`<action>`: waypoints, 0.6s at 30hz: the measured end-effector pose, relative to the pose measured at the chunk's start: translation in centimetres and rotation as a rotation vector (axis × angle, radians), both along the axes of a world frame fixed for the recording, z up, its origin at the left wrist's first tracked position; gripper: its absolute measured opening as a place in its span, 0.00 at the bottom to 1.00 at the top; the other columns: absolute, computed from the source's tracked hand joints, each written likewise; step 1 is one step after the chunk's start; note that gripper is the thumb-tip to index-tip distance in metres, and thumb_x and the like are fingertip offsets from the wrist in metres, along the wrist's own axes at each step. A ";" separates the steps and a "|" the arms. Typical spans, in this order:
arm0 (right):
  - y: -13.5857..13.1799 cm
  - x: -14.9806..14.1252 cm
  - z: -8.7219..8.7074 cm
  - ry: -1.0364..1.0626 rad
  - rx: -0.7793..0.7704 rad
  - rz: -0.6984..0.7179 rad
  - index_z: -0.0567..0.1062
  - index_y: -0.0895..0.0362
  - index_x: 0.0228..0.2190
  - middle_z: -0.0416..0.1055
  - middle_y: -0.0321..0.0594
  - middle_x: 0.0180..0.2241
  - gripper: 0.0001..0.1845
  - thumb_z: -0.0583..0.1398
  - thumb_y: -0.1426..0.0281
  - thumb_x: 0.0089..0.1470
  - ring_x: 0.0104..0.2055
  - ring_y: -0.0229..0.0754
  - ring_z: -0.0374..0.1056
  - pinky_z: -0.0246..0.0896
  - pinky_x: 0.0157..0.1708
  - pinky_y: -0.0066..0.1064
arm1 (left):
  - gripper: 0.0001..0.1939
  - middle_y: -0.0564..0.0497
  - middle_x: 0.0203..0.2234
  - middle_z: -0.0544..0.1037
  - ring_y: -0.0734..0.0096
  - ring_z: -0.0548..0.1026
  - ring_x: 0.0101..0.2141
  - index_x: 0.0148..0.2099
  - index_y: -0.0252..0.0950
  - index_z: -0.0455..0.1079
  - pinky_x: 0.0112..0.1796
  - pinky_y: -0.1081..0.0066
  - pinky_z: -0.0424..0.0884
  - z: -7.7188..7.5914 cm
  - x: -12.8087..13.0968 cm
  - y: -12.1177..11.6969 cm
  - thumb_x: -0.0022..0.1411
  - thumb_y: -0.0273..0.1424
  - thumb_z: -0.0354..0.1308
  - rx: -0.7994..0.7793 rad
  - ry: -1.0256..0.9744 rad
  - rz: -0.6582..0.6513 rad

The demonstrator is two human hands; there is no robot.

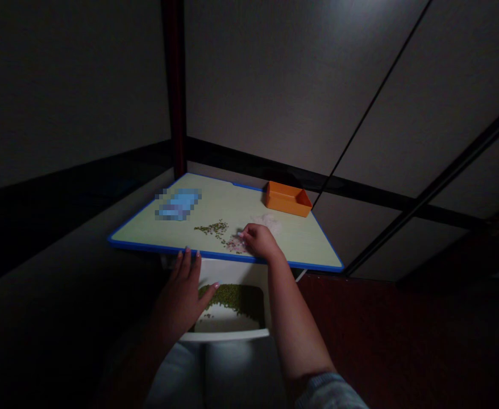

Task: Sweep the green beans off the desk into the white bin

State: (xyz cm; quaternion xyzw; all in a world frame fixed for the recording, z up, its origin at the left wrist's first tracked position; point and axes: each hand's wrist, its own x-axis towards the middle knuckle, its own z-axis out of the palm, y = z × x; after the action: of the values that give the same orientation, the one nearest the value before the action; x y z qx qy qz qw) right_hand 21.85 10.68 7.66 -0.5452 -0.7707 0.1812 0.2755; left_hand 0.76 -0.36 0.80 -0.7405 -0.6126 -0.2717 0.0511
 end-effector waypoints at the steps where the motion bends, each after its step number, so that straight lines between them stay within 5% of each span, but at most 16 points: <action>1: 0.0 0.0 -0.1 0.009 -0.004 0.010 0.73 0.57 0.28 0.71 0.34 0.23 0.07 0.57 0.68 0.54 0.27 0.36 0.64 0.54 0.29 0.24 | 0.40 0.30 0.64 0.53 0.45 0.50 0.64 0.63 0.27 0.52 0.56 0.51 0.61 0.1 0.0 0.0 0.56 0.49 0.48 -0.005 0.001 0.000; 8: -0.1 0.5 -0.2 0.150 -0.076 0.095 0.72 0.59 0.26 0.68 0.33 0.21 0.09 0.57 0.67 0.53 0.25 0.34 0.61 0.52 0.26 0.23 | 0.40 0.29 0.63 0.52 0.45 0.49 0.64 0.63 0.25 0.52 0.57 0.52 0.61 0.6 0.1 -0.1 0.57 0.50 0.46 -0.047 0.012 0.002; 18: -0.4 0.4 0.7 -0.068 0.027 -0.092 0.74 0.58 0.28 0.72 0.37 0.24 0.08 0.57 0.68 0.55 0.27 0.35 0.62 0.50 0.27 0.24 | 0.40 0.30 0.64 0.51 0.45 0.49 0.64 0.63 0.25 0.51 0.57 0.51 0.60 0.4 0.1 -0.2 0.57 0.49 0.47 -0.031 0.011 0.005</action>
State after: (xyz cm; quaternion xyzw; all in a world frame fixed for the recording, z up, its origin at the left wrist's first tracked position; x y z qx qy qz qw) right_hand 22.20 10.28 8.36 -0.5822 -0.7560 0.1393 0.2647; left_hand 0.86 -0.57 1.15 -0.7411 -0.6183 -0.2579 0.0438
